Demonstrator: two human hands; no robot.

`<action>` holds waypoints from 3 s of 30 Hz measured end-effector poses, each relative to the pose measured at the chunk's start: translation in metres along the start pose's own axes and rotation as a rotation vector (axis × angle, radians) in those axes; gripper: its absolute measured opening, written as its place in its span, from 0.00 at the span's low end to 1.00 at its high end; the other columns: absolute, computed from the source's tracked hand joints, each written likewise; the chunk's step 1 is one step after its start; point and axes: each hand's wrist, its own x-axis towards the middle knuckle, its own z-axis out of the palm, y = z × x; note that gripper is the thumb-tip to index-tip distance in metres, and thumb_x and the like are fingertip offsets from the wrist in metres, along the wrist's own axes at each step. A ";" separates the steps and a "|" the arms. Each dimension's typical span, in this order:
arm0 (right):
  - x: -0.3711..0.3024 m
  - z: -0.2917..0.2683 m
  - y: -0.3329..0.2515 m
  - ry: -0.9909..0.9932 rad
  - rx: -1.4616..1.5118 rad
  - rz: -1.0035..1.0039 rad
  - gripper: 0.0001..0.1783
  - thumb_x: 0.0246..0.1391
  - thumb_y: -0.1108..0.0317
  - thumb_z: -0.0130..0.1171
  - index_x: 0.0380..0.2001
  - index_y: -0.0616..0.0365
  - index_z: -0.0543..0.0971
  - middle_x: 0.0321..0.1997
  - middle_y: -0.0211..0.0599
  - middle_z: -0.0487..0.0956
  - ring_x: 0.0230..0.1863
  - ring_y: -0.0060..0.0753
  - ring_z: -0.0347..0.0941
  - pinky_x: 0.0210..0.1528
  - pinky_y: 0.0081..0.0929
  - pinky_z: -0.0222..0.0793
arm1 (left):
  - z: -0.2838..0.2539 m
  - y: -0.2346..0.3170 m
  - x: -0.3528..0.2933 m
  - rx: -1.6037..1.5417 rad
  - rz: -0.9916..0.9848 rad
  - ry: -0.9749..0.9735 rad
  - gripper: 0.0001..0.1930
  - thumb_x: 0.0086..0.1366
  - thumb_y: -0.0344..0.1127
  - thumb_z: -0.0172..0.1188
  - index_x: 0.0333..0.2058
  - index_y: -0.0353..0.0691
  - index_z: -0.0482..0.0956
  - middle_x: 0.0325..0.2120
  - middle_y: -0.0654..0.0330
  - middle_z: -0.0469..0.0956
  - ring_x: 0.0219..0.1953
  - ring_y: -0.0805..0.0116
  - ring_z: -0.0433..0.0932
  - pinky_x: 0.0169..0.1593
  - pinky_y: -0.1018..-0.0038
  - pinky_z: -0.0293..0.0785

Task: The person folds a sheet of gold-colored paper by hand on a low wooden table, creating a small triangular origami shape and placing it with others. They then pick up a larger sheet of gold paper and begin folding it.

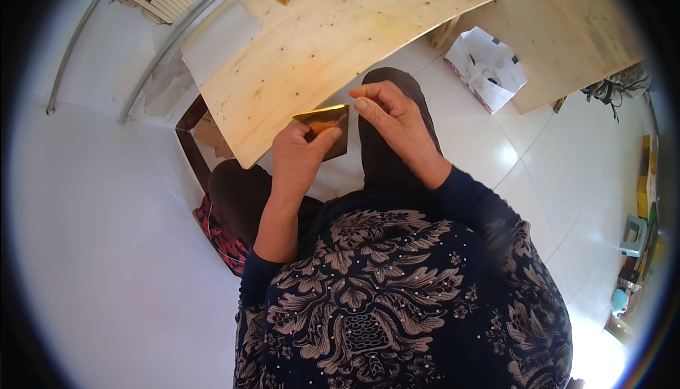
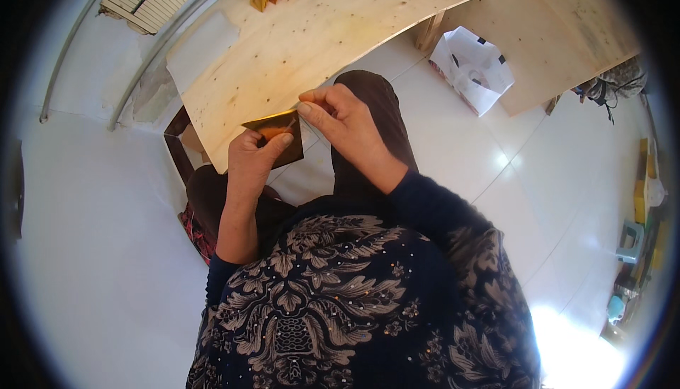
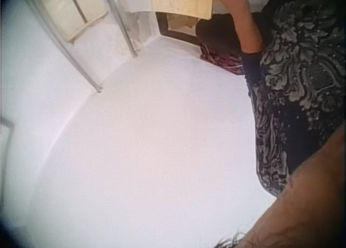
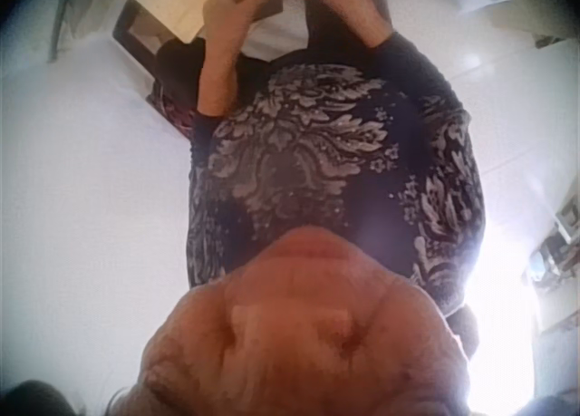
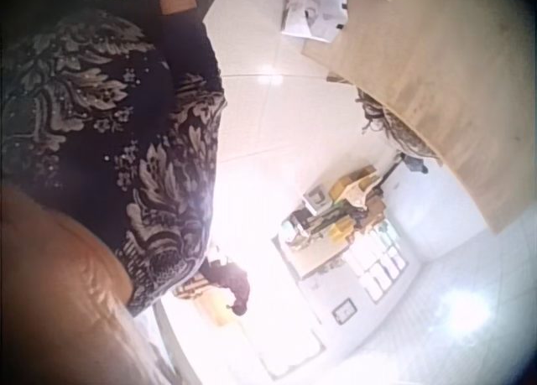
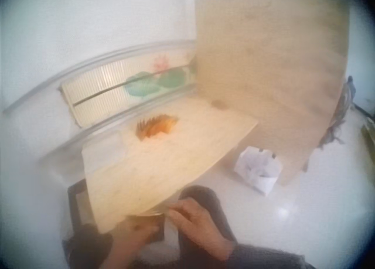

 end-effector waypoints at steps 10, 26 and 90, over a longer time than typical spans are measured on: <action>0.012 -0.006 -0.005 -0.105 0.224 0.327 0.15 0.63 0.59 0.57 0.38 0.62 0.79 0.32 0.27 0.77 0.30 0.16 0.71 0.33 0.17 0.69 | 0.002 0.025 -0.019 0.330 0.217 0.182 0.13 0.54 0.36 0.70 0.33 0.35 0.79 0.31 0.55 0.80 0.31 0.62 0.80 0.34 0.70 0.75; 0.006 0.016 0.001 -0.089 -0.036 0.305 0.32 0.61 0.58 0.58 0.63 0.63 0.64 0.50 0.38 0.73 0.49 0.27 0.72 0.46 0.26 0.73 | 0.006 0.017 -0.015 1.026 0.737 0.151 0.07 0.48 0.32 0.68 0.27 0.46 0.79 0.31 0.65 0.76 0.35 0.63 0.75 0.42 0.69 0.66; -0.002 0.030 -0.006 -0.172 0.091 0.281 0.10 0.61 0.64 0.59 0.31 0.61 0.78 0.27 0.17 0.72 0.29 0.08 0.62 0.32 0.12 0.58 | -0.061 -0.002 0.000 -0.300 -0.070 -0.177 0.21 0.58 0.29 0.59 0.51 0.34 0.73 0.45 0.57 0.76 0.50 0.70 0.72 0.54 0.75 0.68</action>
